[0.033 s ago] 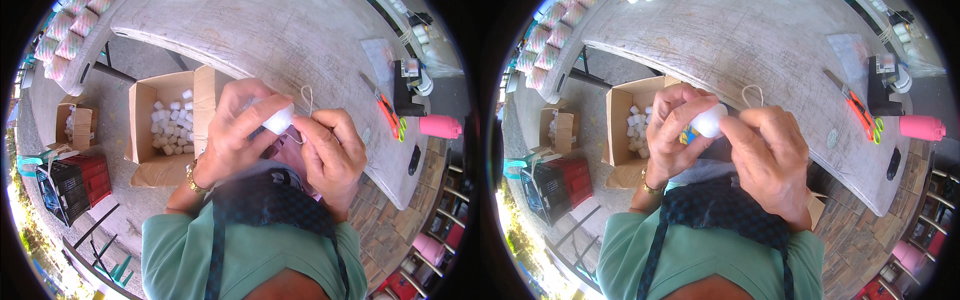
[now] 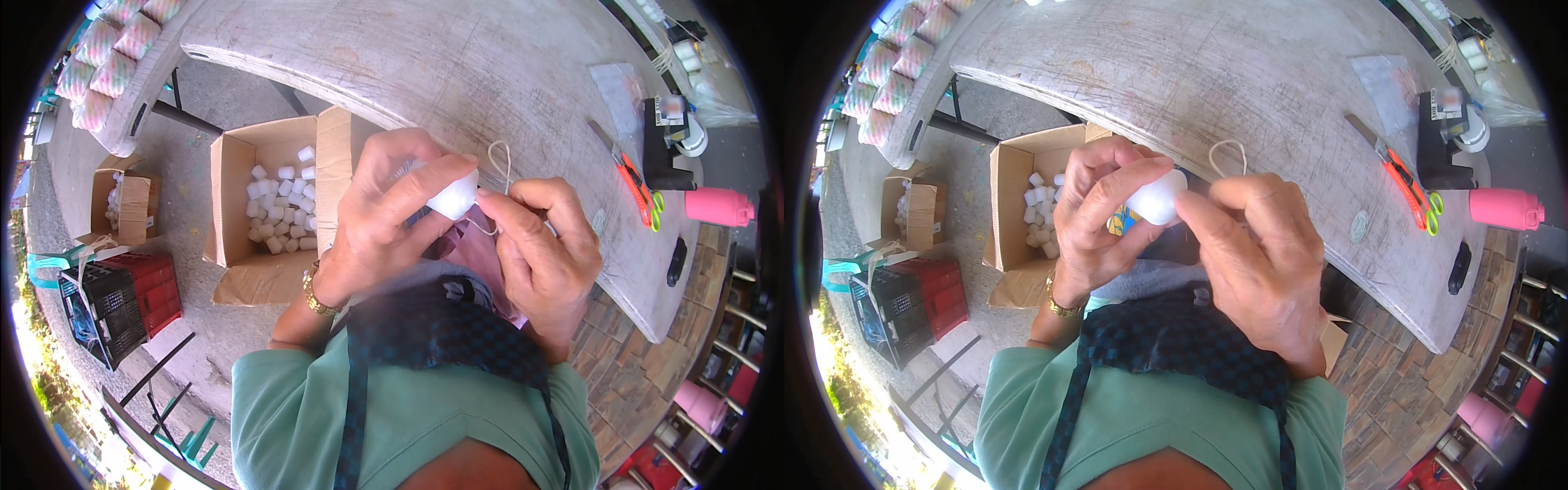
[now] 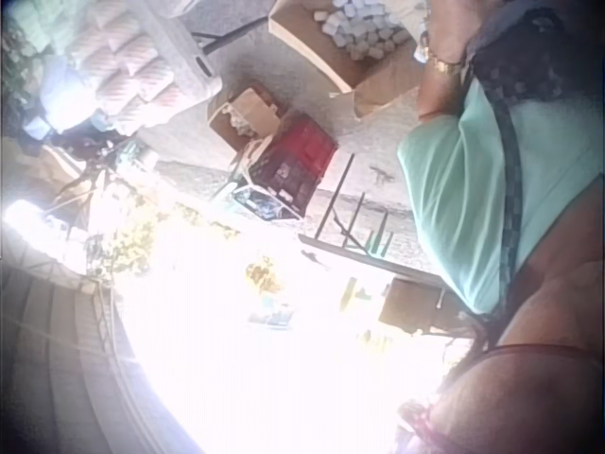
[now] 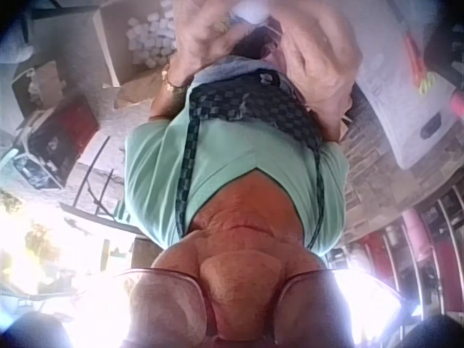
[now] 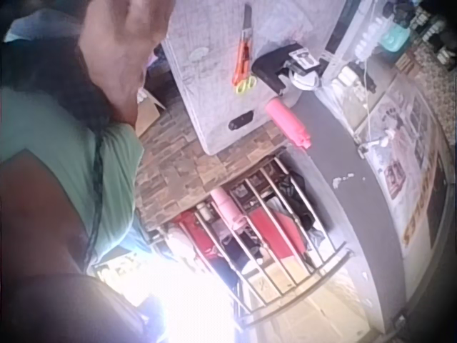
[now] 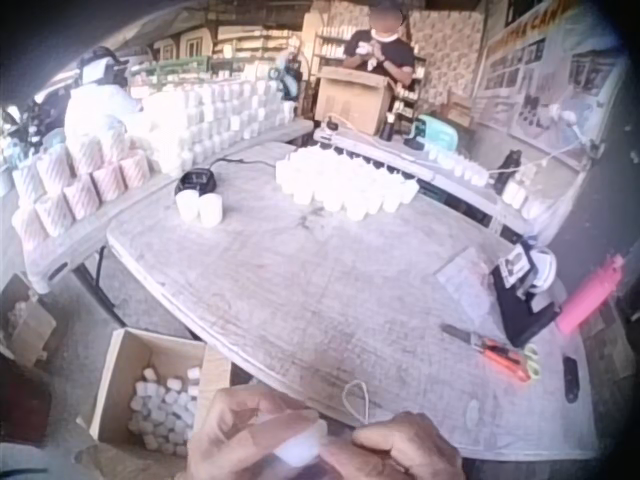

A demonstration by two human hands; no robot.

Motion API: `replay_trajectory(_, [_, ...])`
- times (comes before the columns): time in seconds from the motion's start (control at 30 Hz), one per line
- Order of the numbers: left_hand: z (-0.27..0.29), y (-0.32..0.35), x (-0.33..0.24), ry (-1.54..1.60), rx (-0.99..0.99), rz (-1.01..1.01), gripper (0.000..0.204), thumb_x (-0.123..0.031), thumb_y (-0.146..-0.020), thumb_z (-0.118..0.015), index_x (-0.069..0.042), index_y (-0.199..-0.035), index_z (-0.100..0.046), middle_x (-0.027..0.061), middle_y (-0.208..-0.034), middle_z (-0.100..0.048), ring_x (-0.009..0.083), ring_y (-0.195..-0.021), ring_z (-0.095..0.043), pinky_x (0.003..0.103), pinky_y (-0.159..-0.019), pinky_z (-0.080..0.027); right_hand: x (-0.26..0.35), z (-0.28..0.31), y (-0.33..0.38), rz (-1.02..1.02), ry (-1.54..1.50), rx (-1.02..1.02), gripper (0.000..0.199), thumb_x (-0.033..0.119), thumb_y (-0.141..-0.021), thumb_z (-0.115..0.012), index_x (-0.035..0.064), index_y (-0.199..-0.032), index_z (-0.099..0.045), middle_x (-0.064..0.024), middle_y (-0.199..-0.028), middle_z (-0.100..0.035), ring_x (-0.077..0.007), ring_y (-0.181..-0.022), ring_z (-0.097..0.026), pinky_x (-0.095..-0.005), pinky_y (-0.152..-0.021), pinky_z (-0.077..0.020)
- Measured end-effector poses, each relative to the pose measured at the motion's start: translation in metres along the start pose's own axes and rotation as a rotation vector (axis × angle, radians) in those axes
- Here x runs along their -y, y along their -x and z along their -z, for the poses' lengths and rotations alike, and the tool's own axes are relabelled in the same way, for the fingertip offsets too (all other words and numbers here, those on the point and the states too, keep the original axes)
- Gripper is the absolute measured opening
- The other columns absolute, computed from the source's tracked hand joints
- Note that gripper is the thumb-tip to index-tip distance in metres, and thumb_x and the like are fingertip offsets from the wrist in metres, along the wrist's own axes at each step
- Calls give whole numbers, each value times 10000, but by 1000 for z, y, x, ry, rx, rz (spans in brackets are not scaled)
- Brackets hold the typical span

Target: The person repeatedly picks up small white cylindrical candles from a cardboard box, inserts a wick into the center of each candle, and wipes the candle with a pink cloth. The finished candles are placed on a nearby table.

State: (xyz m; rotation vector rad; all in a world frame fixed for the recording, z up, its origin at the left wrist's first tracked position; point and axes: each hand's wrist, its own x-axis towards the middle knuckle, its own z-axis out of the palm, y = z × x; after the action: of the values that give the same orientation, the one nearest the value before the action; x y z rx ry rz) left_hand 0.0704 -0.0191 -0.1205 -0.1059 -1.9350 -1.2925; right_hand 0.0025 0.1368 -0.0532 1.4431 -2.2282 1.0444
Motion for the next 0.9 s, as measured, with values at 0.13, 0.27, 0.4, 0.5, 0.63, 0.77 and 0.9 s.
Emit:
replay_trajectory(0.13, [9,-6,-9,-87,87,-7,466,15,-655,-801,-82,-1096,-688,91,-1033,-571,229,-912,-612,322,-765,-528,-1,4,1,-27,-70,-5,267,-26,-710,-686,55,-963,-661,-34,-791,-610,-202,-679,-571,-348,-678,-428])
replay_trajectory(0.27, [11,-6,-7,-38,125,-23,490,-12,-654,-817,-82,-1120,-681,103,-1057,-594,230,-920,-613,325,-764,-524,-6,2,0,16,-38,29,244,18,-747,-703,72,-980,-655,-21,-806,-645,-186,-721,-600,-392,-804,-419])
replay_trajectory(0.4, [15,-4,2,132,128,21,543,-118,-634,-866,-62,-1137,-668,105,-1065,-612,237,-939,-612,334,-792,-510,-9,2,-1,-112,-184,77,221,38,-760,-717,55,-969,-645,-27,-853,-652,-218,-741,-603,-418,-871,-418])
replay_trajectory(0.5, [16,-3,8,223,115,63,583,-203,-611,-888,-48,-1128,-667,102,-1052,-619,237,-953,-612,339,-812,-498,-16,-2,9,-274,-383,69,203,-7,-764,-701,29,-955,-641,-59,-883,-652,-221,-767,-605,-382,-869,-439])
replay_trajectory(0.63, [15,-4,11,215,139,65,606,-245,-606,-890,-37,-1128,-662,113,-1057,-626,232,-971,-605,339,-822,-490,-29,-4,16,-320,-595,25,159,-51,-775,-681,2,-919,-638,-86,-863,-646,-194,-781,-601,-308,-796,-466])
replay_trajectory(0.77, [13,-3,14,235,157,59,613,-226,-608,-893,-29,-1135,-648,113,-1068,-624,230,-983,-606,335,-828,-491,-27,-3,14,-298,-548,-60,129,-59,-776,-676,2,-879,-631,-79,-813,-634,-183,-748,-586,-296,-722,-463])
replay_trajectory(0.9, [2,4,18,487,62,149,612,-135,-614,-900,-31,-1148,-619,99,-1085,-612,212,-996,-610,325,-836,-502,-27,-7,14,-211,-450,-58,137,-72,-760,-672,18,-856,-635,-63,-782,-630,-185,-697,-562,-302,-663,-439])
